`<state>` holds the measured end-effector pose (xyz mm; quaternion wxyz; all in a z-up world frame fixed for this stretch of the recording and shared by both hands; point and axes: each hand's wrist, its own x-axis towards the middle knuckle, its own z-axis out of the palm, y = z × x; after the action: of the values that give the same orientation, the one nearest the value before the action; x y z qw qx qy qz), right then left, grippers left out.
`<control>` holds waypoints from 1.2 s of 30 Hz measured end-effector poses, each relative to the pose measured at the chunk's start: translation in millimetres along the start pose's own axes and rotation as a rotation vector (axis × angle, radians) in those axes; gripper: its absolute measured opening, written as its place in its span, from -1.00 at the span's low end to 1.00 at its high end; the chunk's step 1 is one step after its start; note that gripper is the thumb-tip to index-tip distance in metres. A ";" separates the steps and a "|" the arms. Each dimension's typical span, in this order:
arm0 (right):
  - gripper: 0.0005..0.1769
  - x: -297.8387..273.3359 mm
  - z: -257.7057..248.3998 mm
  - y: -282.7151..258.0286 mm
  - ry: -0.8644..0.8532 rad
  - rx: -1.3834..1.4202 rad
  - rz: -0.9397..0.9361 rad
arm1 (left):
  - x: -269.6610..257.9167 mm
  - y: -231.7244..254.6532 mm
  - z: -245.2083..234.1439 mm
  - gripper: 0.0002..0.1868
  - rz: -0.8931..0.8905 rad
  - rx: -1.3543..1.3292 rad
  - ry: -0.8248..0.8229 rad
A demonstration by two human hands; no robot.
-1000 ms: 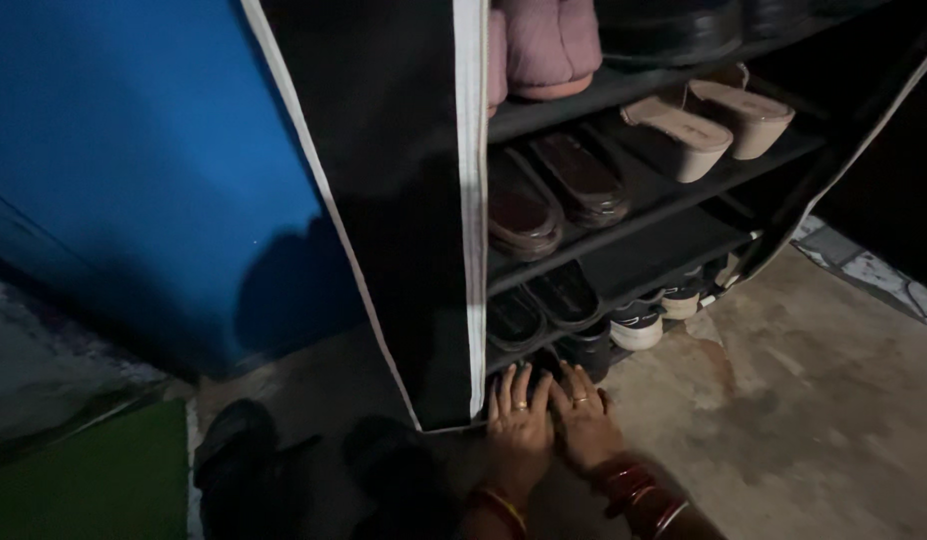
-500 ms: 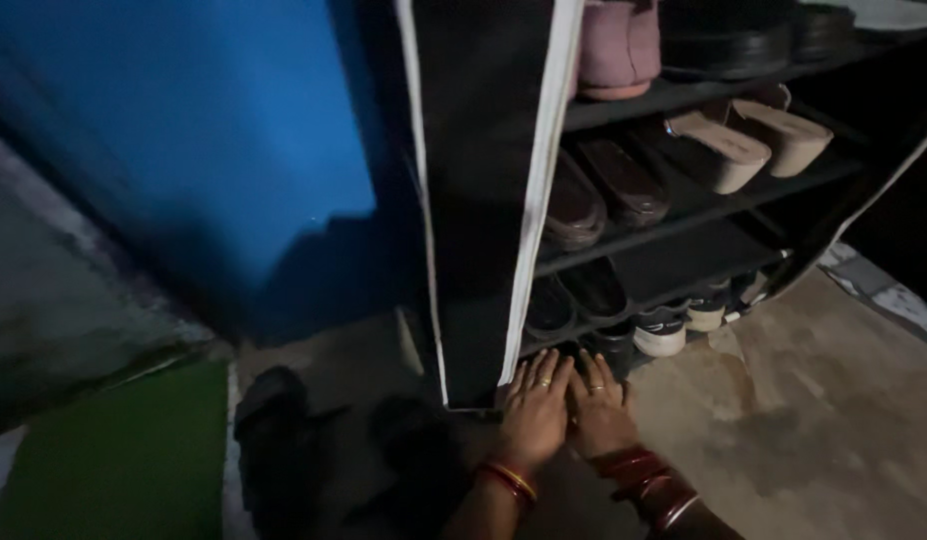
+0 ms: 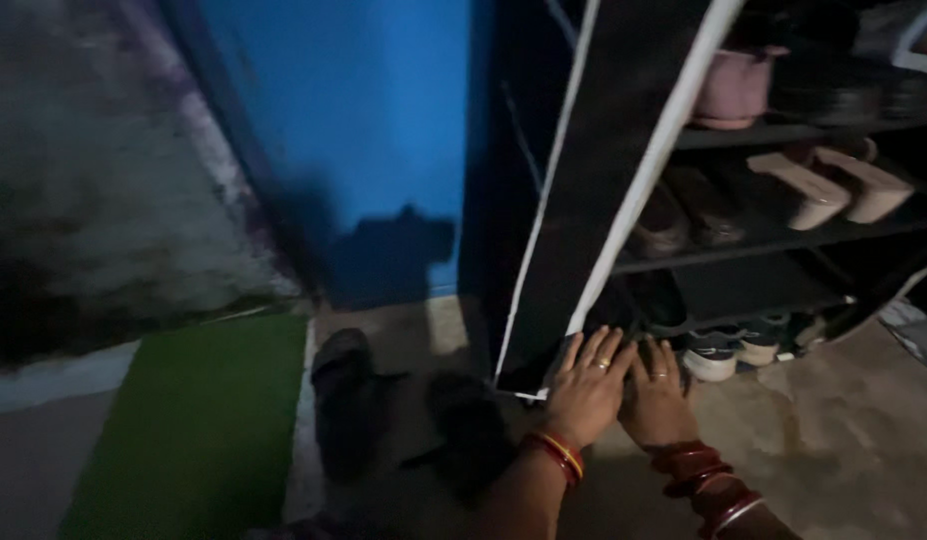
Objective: The person opens a black fabric shoe rack, removes a pair of black shoes from the bottom shelf, and places them on the floor. The person then closes the shoe rack cover.
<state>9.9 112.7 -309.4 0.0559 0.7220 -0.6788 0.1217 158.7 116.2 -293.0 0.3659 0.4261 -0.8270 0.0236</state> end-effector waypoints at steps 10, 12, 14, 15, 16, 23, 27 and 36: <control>0.26 11.6 -60.7 -29.4 -0.071 -0.050 -0.008 | 15.0 2.5 -40.9 -0.39 -0.010 0.153 0.032; 0.07 22.2 -78.1 -21.1 0.045 -0.086 -0.010 | 43.7 13.6 -54.7 -0.38 0.019 0.098 0.001; 0.06 31.1 -100.1 -2.3 0.218 -0.081 -0.035 | 67.9 27.2 -71.2 -0.33 0.107 0.124 0.036; 0.05 35.1 -111.6 5.4 0.303 -0.078 -0.049 | 81.0 35.1 -80.6 -0.31 0.148 0.139 0.052; 0.10 39.5 -124.8 12.6 0.383 -0.058 -0.049 | 96.2 44.9 -89.8 -0.32 0.188 0.177 0.096; 0.18 93.3 -245.4 45.5 0.774 0.096 -0.111 | 215.6 97.5 -159.0 -0.28 0.295 0.499 0.331; 0.16 121.3 -294.6 49.1 0.648 -0.008 -0.123 | 253.9 104.4 -179.6 -0.18 0.174 0.457 0.328; -0.06 141.3 -282.6 45.3 0.172 -0.042 -0.128 | 244.3 85.7 -161.4 -0.18 -0.011 0.320 0.109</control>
<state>-56.5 42.4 -5.2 0.1369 0.7493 -0.6266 0.1650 101.1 59.4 1.2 0.3379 0.4816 -0.7893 0.1760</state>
